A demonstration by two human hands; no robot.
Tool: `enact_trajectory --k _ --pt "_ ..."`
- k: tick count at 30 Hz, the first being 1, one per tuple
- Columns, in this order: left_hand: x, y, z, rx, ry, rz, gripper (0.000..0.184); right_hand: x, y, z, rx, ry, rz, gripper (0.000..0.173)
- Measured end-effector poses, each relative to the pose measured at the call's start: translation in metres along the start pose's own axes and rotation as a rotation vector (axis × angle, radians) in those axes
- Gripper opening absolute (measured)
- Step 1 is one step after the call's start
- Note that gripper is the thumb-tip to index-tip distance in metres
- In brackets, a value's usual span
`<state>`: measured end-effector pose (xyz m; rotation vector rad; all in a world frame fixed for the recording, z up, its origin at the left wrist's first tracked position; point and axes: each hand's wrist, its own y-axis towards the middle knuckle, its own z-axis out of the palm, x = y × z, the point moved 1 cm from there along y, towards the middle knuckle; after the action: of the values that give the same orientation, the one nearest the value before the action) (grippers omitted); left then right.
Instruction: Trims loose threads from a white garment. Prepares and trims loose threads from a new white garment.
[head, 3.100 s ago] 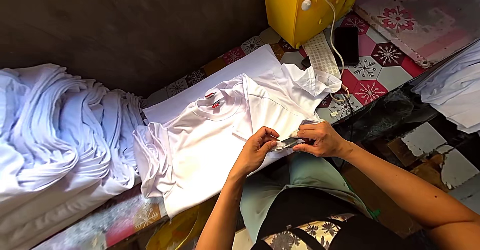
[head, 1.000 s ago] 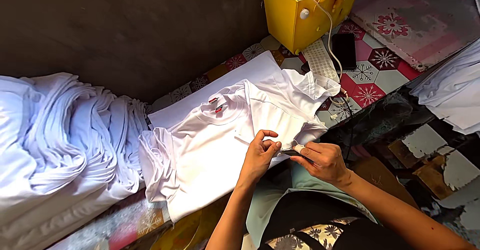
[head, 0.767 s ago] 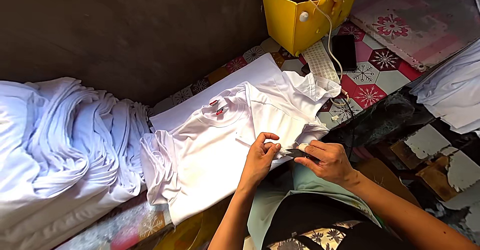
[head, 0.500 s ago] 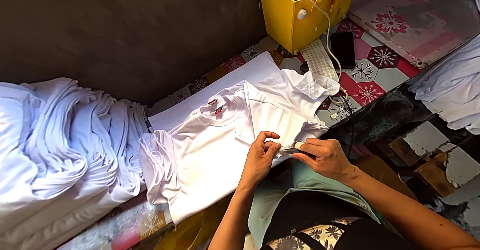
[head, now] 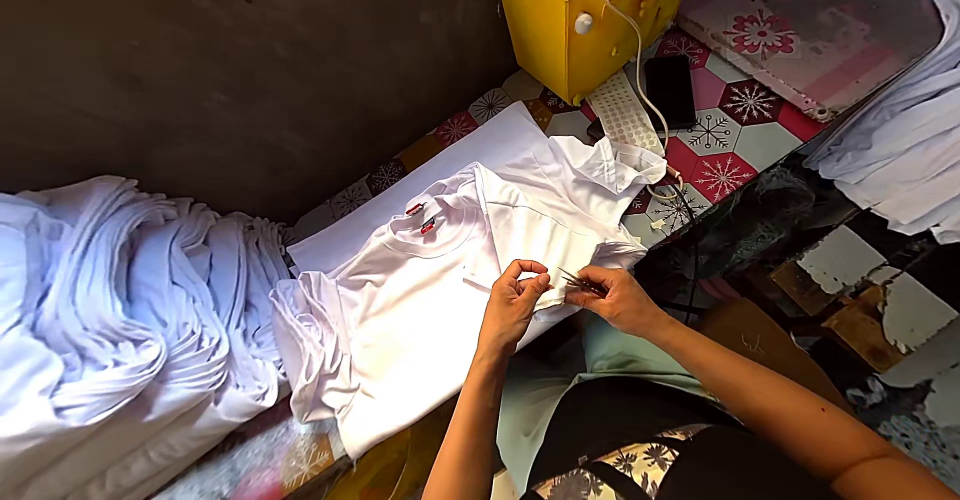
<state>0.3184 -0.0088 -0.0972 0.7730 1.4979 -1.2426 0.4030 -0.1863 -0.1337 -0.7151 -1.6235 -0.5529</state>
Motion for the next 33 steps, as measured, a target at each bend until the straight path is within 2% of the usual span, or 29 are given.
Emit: enact_trajectory --k 2,4,7,9,11,13,15,17,20,22,24,25,27,29,30,33 --pt "-0.001 0.001 -0.005 0.070 -0.009 -0.023 0.025 0.006 0.006 -0.003 0.054 0.171 0.071 0.011" --pt "-0.003 0.001 -0.010 0.148 -0.007 -0.028 0.037 0.010 0.009 -0.005 0.072 0.305 0.116 0.007" --pt "0.000 0.002 -0.011 0.167 -0.057 -0.008 0.034 0.012 0.010 -0.005 0.075 0.403 0.213 0.011" --pt "0.003 0.003 -0.009 0.145 -0.106 -0.013 0.029 0.012 0.010 -0.004 0.004 0.316 0.206 0.014" --pt "0.004 0.003 -0.005 0.103 -0.128 -0.027 0.026 0.008 0.004 -0.003 -0.150 0.019 0.036 0.019" --pt "0.002 0.002 -0.003 0.074 -0.131 -0.030 0.026 0.002 -0.002 -0.001 -0.272 -0.233 -0.273 0.024" --pt "-0.002 0.002 -0.001 0.051 -0.115 -0.034 0.025 0.001 -0.004 -0.001 -0.275 -0.350 -0.484 0.025" --pt "-0.005 0.003 0.000 0.037 -0.090 -0.059 0.022 0.003 -0.004 0.003 -0.264 -0.422 -0.566 0.023" --pt "0.002 0.003 0.000 0.025 -0.091 -0.098 0.020 -0.001 -0.005 0.006 -0.244 -0.275 -0.439 0.017" --pt "0.002 0.004 0.000 0.047 -0.114 -0.074 0.022 -0.001 0.001 -0.002 -0.127 -0.083 -0.250 0.031" --pt "-0.002 0.002 -0.002 0.092 -0.097 -0.026 0.027 -0.004 0.008 -0.013 0.023 -0.054 -0.108 0.050" --pt "-0.005 0.001 -0.003 0.128 -0.048 0.003 0.032 -0.007 0.011 -0.017 0.048 -0.097 -0.107 0.045" --pt "-0.004 -0.001 -0.008 0.160 0.205 0.121 0.036 -0.013 0.012 -0.018 -0.029 -0.252 -0.186 0.026" --pt "0.006 -0.009 -0.009 0.041 0.549 0.323 0.024 -0.015 0.006 -0.015 -0.200 -0.417 -0.304 0.015" --pt "0.011 -0.012 -0.009 -0.042 0.639 0.421 0.018 -0.015 0.004 -0.013 -0.271 -0.494 -0.343 0.014" --pt "0.027 -0.017 -0.013 -0.188 0.628 0.591 0.010 -0.022 0.003 -0.005 -0.298 -0.587 -0.315 0.024"
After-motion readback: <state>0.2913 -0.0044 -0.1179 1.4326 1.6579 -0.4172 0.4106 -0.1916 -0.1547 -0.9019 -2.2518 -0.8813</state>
